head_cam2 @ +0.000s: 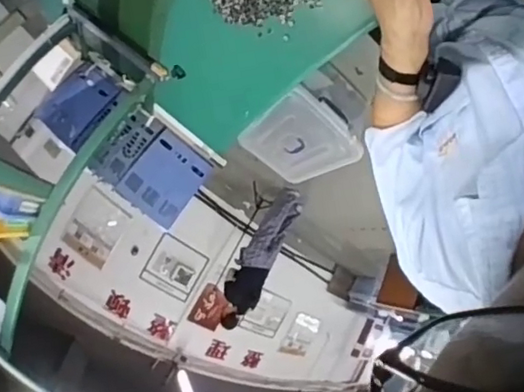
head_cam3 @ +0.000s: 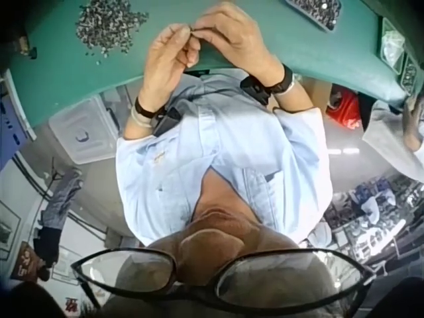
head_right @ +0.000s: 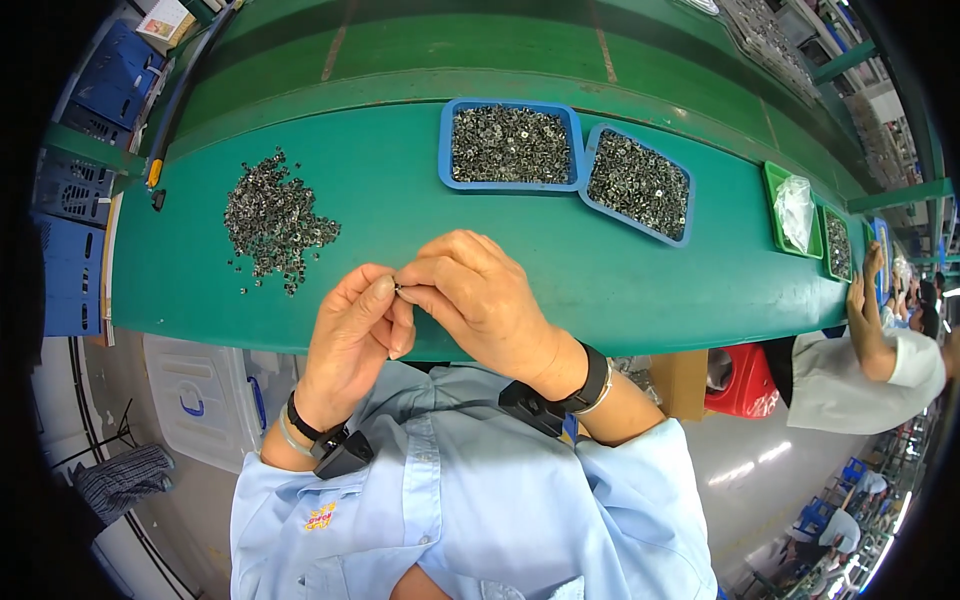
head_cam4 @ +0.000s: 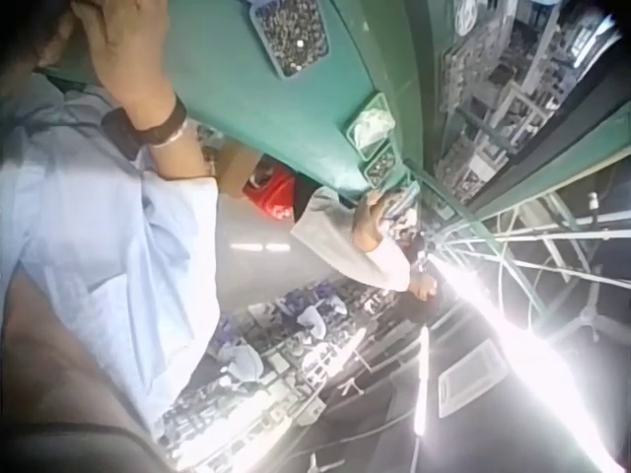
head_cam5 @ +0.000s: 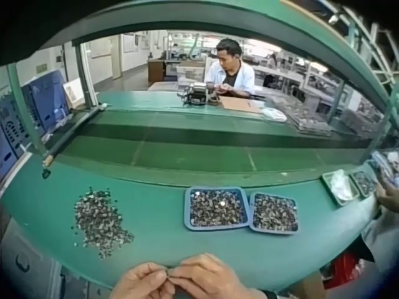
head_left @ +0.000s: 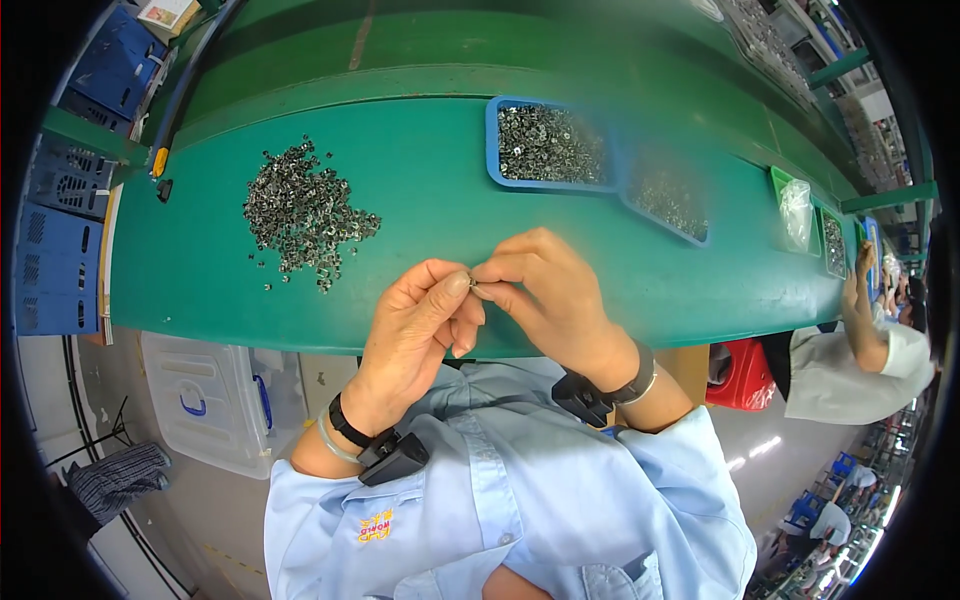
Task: The person picks up a small metal component from a pile and joins it with a tiny black piece before placing the assembled unit into a blue tray.
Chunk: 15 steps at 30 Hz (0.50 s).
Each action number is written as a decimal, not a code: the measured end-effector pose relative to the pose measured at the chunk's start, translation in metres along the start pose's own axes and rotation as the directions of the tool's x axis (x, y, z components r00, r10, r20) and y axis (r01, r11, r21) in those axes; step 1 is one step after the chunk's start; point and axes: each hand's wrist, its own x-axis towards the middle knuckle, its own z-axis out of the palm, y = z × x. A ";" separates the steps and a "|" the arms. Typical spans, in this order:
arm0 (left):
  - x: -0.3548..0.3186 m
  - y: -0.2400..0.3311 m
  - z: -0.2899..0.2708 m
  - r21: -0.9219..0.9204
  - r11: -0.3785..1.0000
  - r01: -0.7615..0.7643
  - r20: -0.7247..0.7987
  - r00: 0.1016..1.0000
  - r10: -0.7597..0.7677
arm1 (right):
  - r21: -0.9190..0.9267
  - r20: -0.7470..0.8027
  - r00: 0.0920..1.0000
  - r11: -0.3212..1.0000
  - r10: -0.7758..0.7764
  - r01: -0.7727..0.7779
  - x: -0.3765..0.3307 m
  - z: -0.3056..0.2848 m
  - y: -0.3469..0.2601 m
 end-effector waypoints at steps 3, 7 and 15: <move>-0.001 0.001 0.002 -0.010 1.000 -0.003 0.020 1.000 0.004 | 0.097 -0.019 0.998 0.993 0.063 -0.061 -0.001 0.001 0.001; -0.003 0.002 0.005 -0.038 0.999 -0.007 0.047 0.999 0.009 | 0.173 0.030 0.999 0.985 0.016 -0.021 0.004 -0.006 0.003; -0.002 0.001 0.001 -0.019 0.999 -0.035 0.061 0.997 0.036 | 0.208 0.040 0.998 0.977 0.042 -0.049 0.005 -0.003 0.000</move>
